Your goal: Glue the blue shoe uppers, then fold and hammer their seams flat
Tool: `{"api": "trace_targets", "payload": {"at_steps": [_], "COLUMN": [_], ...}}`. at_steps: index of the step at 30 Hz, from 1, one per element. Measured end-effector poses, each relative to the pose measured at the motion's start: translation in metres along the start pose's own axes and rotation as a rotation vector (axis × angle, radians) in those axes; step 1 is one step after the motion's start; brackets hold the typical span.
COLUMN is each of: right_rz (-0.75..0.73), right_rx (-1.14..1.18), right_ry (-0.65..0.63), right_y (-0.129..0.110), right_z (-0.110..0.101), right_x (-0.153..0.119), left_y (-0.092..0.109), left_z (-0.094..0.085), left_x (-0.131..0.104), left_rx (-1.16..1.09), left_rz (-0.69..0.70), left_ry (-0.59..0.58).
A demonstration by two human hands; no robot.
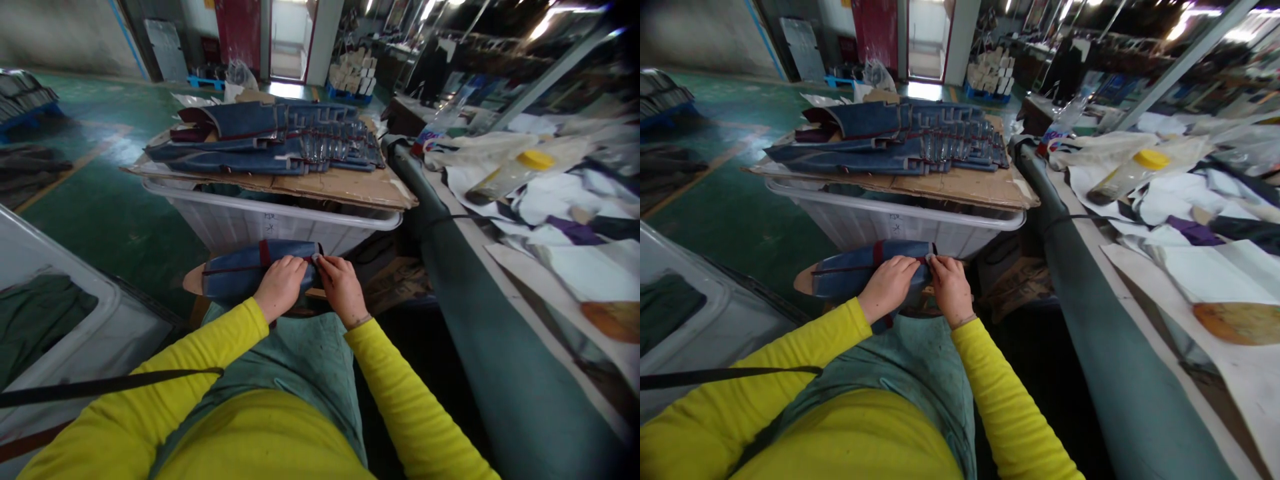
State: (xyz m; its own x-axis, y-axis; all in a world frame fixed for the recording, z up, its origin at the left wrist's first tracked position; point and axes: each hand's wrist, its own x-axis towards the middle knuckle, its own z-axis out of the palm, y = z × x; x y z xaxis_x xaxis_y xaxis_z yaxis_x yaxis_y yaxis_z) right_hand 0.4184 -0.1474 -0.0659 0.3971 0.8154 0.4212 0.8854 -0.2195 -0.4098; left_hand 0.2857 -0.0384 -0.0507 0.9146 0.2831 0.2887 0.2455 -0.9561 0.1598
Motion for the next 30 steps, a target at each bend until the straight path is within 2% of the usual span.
{"api": "trace_targets", "payload": {"at_steps": [8, 13, 18, 22, 30], "right_rz": [-0.032, -0.041, -0.044, -0.061, -0.095], "right_rx": [-0.042, -0.066, -0.075, -0.070, 0.066], "right_ry": [-0.008, -0.043, -0.101, -0.140, -0.164], "right_y": [-0.029, -0.049, -0.071, -0.086, -0.085], "right_z": [0.013, 0.021, 0.030, 0.037, 0.028], "right_x": [-0.004, -0.001, 0.002, 0.003, 0.009], "left_y": [-0.011, -0.020, -0.032, -0.041, -0.040], "left_z": [-0.006, -0.018, -0.030, -0.030, -0.024], "left_x": [-0.013, -0.025, -0.043, -0.065, -0.096], "left_rx": [0.002, 0.029, 0.061, 0.050, 0.100], "left_rz": [-0.010, -0.022, -0.047, -0.093, -0.123], "left_ry": [0.009, -0.005, -0.007, 0.035, 0.031]}}
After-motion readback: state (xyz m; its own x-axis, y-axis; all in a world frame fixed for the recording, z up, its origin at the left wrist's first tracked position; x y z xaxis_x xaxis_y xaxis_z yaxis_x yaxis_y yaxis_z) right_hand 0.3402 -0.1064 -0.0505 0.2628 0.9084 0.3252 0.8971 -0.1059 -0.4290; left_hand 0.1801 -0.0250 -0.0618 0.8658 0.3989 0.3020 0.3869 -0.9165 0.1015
